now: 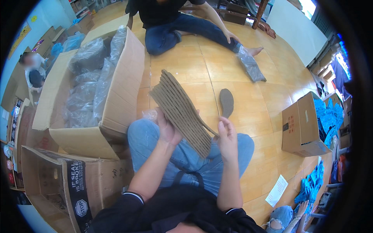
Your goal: The person sits on the floor and unpacks shoe insoles from plastic bags. They separate the insoles, inspect them, and place them into a cardboard box. The person repeats this process with multiple packages of insoles.
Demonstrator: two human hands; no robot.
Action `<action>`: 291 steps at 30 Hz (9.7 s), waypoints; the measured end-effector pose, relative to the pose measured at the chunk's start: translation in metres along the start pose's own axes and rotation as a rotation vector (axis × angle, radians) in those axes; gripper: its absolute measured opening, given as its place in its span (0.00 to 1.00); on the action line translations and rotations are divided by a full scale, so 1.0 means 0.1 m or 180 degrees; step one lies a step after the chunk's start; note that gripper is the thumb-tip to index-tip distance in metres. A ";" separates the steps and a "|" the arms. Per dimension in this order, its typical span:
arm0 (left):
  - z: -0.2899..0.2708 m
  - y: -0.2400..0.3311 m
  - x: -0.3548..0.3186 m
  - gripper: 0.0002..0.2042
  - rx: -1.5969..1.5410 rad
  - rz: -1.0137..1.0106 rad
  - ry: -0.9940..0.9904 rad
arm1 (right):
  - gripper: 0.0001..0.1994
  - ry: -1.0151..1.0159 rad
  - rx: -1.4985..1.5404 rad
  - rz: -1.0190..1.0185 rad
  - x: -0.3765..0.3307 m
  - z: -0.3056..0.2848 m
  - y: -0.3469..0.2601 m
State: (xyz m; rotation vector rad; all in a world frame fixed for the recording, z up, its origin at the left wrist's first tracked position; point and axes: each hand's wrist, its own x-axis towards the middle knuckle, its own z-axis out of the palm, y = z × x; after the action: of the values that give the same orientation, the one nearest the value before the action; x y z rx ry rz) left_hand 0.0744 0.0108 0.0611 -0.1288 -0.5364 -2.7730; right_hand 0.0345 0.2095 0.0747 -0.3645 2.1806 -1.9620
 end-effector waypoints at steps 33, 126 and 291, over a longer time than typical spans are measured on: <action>0.35 0.10 0.07 0.30 -0.0429 0.0258 0.0332 | 0.47 -0.0521 0.2887 -0.0347 -0.16 0.14 -0.21; -0.73 -0.35 0.66 0.29 0.1125 -0.1269 0.0434 | 0.16 0.0118 0.2371 0.0126 0.97 0.22 0.58; -0.18 -0.06 0.11 0.18 0.1603 0.0071 0.0890 | 0.29 0.0397 0.1899 0.0863 0.99 0.34 1.35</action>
State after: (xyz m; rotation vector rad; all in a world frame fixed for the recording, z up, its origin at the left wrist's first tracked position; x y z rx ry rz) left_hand 0.0614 0.0061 0.0442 0.3560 -1.1146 -2.4817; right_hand -0.0576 0.1604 -0.0600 0.1403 1.4877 -2.3764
